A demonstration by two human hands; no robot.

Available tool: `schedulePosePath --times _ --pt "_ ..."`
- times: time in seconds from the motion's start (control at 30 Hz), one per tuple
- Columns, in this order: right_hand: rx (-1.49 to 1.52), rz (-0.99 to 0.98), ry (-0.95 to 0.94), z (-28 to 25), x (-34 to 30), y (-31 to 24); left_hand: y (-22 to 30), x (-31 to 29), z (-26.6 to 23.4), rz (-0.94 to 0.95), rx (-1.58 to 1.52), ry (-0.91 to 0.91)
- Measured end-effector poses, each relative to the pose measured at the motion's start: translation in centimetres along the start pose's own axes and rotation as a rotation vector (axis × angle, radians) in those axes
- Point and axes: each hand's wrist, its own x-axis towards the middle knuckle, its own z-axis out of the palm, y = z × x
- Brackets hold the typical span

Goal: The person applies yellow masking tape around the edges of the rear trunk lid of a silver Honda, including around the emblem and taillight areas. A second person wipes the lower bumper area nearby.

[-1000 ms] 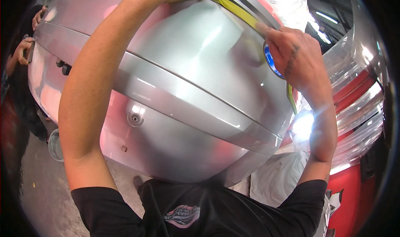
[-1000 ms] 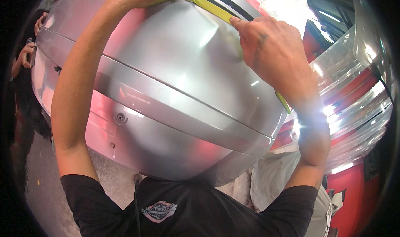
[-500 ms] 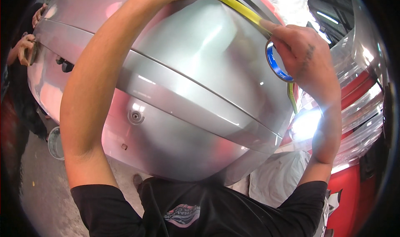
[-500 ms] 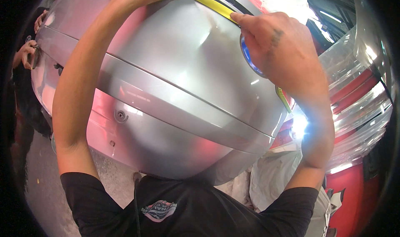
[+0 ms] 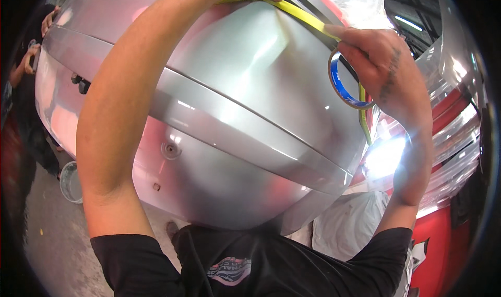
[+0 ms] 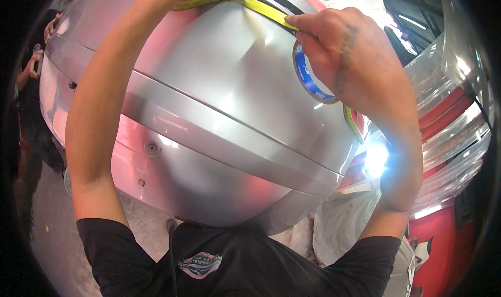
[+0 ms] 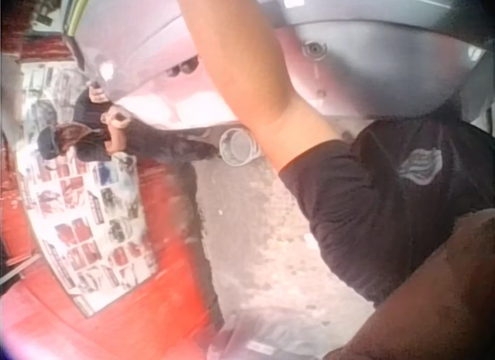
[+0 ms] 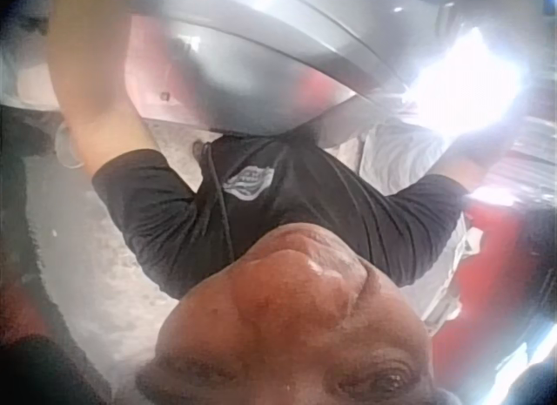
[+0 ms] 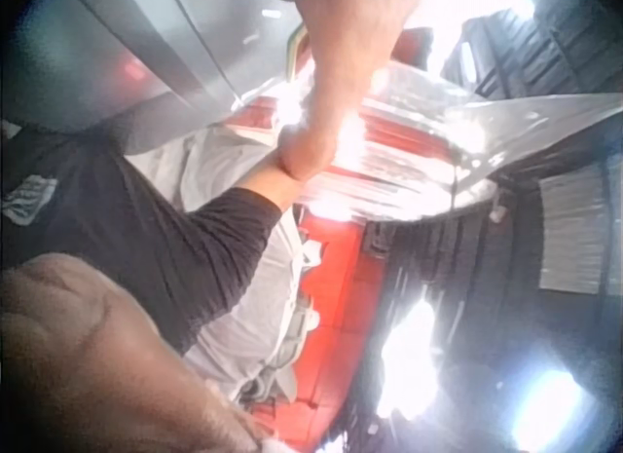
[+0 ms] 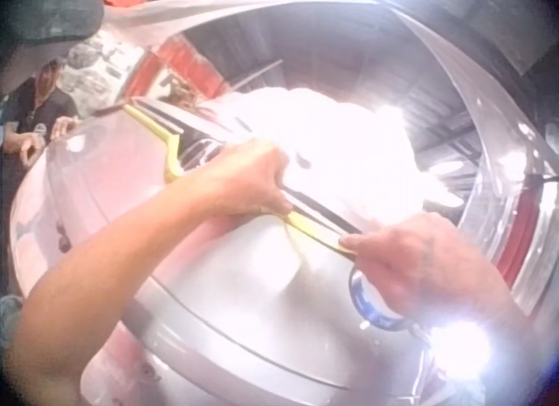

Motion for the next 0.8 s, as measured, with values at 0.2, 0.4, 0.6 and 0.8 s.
schedulePosePath --times 0.2,0.4,0.6,0.8 --pt "-0.055 -0.008 0.014 0.6 -0.5 0.8 -0.2 0.0 -0.1 0.152 -0.032 -0.015" --pt "-0.189 -0.025 0.038 4.4 -1.3 2.3 -0.3 0.1 -0.2 0.192 -0.050 -0.042" --pt "-0.272 -0.032 0.048 5.1 -0.7 2.3 -0.9 -0.1 0.1 0.145 -0.036 -0.007" --pt "-0.287 -0.052 0.057 4.9 -0.8 2.2 -0.6 -0.4 0.7 0.117 -0.044 0.028"
